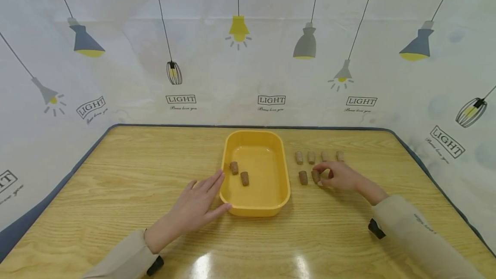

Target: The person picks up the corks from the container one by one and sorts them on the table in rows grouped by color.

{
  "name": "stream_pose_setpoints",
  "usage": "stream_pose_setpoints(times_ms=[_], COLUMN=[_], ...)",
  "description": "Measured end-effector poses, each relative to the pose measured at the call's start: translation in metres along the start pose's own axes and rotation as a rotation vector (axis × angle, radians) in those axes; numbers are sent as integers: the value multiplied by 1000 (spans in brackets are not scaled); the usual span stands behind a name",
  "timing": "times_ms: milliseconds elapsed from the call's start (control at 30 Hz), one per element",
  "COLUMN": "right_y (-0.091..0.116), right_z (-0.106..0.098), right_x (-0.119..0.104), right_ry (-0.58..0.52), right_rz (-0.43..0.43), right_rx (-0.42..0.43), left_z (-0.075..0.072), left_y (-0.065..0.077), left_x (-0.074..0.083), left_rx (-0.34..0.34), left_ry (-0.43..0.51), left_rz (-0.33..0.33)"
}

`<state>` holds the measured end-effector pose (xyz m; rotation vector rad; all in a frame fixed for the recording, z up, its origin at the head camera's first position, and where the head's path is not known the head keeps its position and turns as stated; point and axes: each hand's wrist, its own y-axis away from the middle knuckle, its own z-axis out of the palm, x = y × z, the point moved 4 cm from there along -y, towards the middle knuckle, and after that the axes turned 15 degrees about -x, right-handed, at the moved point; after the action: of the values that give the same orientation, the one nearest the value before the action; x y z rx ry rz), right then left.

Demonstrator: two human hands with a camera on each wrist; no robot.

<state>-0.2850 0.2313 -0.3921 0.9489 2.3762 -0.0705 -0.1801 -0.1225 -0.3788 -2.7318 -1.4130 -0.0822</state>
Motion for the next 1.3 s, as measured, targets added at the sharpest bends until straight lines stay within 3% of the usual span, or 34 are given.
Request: stream_pose_setpoints(times_ms=[833,1067,1300], right_y=[1,-3,-24], right_z=[0,-17,-39], right_x=[3,-10,-28], right_ry=[-53,-22,57], right_rz=[95,65,15], right_rx=[10,31,81], left_z=[3,1,1], left_y=[0,0,0], left_x=[0,0,0], left_rx=[-18,-15,-16], left_ry=[9,14,11], left_rz=[-11,-10,-10])
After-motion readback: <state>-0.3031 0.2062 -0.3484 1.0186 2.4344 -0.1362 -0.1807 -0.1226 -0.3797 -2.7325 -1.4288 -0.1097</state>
